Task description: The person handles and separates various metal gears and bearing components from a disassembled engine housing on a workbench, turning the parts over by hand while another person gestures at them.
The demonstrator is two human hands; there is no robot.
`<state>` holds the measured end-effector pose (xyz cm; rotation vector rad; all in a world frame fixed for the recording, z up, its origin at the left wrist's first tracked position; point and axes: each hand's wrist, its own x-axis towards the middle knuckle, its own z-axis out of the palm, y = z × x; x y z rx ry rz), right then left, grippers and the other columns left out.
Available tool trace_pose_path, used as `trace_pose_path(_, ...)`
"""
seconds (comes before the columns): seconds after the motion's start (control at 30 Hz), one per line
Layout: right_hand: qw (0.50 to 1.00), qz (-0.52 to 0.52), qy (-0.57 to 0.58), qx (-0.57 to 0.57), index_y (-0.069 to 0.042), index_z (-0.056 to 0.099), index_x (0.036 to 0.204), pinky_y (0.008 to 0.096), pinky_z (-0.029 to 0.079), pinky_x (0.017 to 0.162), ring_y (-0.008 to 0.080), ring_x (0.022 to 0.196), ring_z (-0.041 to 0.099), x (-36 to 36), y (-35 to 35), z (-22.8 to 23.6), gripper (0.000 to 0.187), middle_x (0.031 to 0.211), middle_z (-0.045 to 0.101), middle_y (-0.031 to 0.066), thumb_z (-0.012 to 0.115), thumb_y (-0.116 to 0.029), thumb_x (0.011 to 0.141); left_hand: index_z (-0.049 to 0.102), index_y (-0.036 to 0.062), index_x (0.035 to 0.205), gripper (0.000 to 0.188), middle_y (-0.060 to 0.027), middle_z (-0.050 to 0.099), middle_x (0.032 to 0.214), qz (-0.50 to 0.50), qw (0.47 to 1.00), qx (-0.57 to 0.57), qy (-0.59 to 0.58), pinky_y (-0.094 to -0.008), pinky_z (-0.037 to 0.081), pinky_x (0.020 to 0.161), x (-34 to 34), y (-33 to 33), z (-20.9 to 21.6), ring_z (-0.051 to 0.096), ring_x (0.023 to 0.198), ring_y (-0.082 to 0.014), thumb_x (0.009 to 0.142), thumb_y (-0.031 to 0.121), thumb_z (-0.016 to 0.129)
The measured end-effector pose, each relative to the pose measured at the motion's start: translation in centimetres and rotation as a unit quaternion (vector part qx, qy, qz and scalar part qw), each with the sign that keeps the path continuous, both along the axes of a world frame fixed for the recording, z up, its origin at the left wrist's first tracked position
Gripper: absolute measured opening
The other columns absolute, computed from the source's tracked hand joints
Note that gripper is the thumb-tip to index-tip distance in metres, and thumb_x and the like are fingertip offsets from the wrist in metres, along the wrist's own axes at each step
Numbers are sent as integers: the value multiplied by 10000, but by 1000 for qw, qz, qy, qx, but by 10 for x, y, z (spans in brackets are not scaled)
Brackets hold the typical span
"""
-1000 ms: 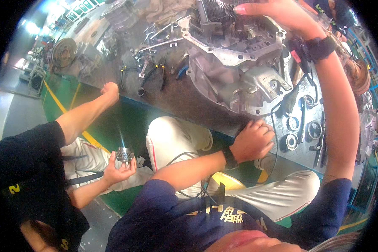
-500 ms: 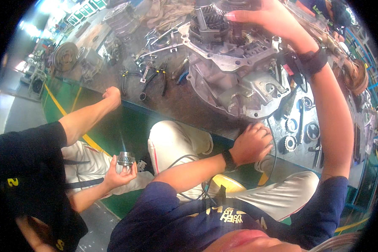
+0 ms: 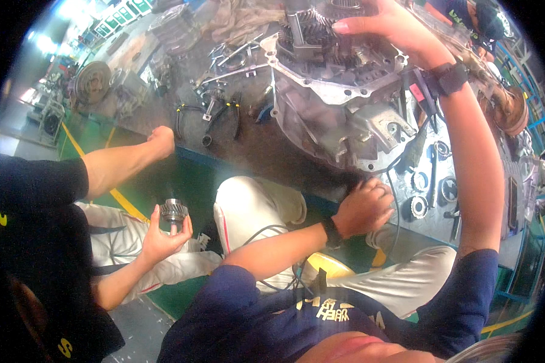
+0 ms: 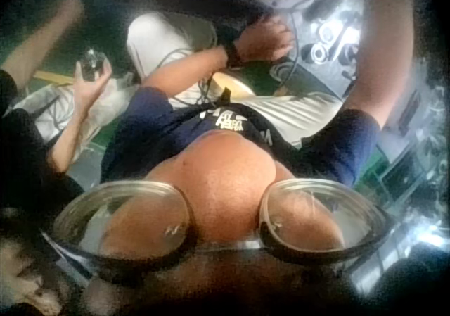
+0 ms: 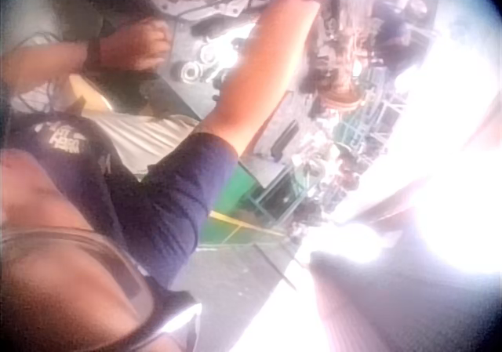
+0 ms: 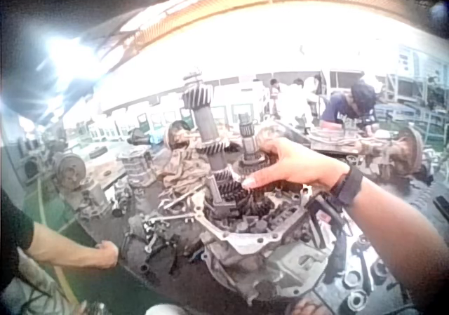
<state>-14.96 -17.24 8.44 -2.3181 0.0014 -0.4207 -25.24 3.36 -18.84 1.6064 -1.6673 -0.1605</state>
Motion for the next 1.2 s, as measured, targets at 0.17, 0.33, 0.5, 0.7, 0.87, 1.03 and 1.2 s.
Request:
trace_pose_path(0.17, 999, -45, 7, 27, 57, 722, 1180, 306, 527, 919, 153, 987, 671, -3, 8, -1, 499, 1079, 752, 91, 898, -240, 819, 686, 57, 1042, 285, -130, 666, 1112, -1, 1000, 11, -8, -490, 474, 988, 0, 0, -1, 586, 1151, -352, 884, 291, 728)
trace_pose_path(0.33, 998, -15, -22, 59, 37, 744, 1133, 302, 532, 874, 139, 955, 674, 0, 12, -3, 435, 1030, 755, 74, 886, -242, 831, 679, 54, 1027, 285, -139, 661, 1102, -6, 998, 49, -26, -481, 474, 983, -1, -2, 1, 582, 1155, -364, 877, 289, 739)
trace_pose_path(0.5, 999, 12, -37, -9, 33, 709, 1212, 302, 528, 913, 158, 1014, 666, 0, 7, -1, 498, 1088, 751, 105, 863, -298, 874, 688, 42, 1022, 289, -136, 660, 1091, -1, 1000, 10, -23, -461, 480, 977, -1, -1, 2, 586, 1153, -352, 864, 276, 754)
trace_pose_path(0.7, 991, -122, 29, -38, 85, 522, 1427, 347, 523, 1016, 240, 1171, 644, -55, 17, 17, 736, 1339, 642, 220, 856, -288, 886, 704, 54, 1032, 269, -124, 675, 1114, 7, 1000, -14, -8, -466, 484, 992, -1, 0, 0, 593, 1145, -338, 869, 262, 755)
trace_pose_path(0.87, 961, -253, -101, 39, 58, 511, 1437, 329, 538, 1010, 209, 1161, 650, -180, 57, -8, 655, 1331, 633, 183, 826, -126, 892, 711, 66, 1026, 253, -104, 685, 1116, -5, 999, -31, -12, -467, 501, 957, -4, -9, -4, 607, 1080, -333, 835, 220, 772)
trace_pose_path(1.03, 955, -263, -44, 133, 4, 604, 1350, 287, 547, 947, 152, 1073, 678, -283, 22, -81, 456, 1213, 699, 94, 756, -92, 932, 715, 65, 1042, 244, -103, 708, 1096, 2, 999, -37, -19, -453, 497, 952, -15, -21, -10, 633, 1044, -338, 834, 173, 784)
trace_pose_path(1.2, 906, -328, 185, -193, -20, 670, 1162, 450, 590, 763, 367, 899, 728, -320, 36, -158, 481, 1001, 721, 200, 843, -309, 820, 732, 65, 1035, 228, -95, 726, 1085, 5, 999, -24, -35, -443, 481, 964, -14, -26, -1, 640, 1039, -325, 838, 165, 786)
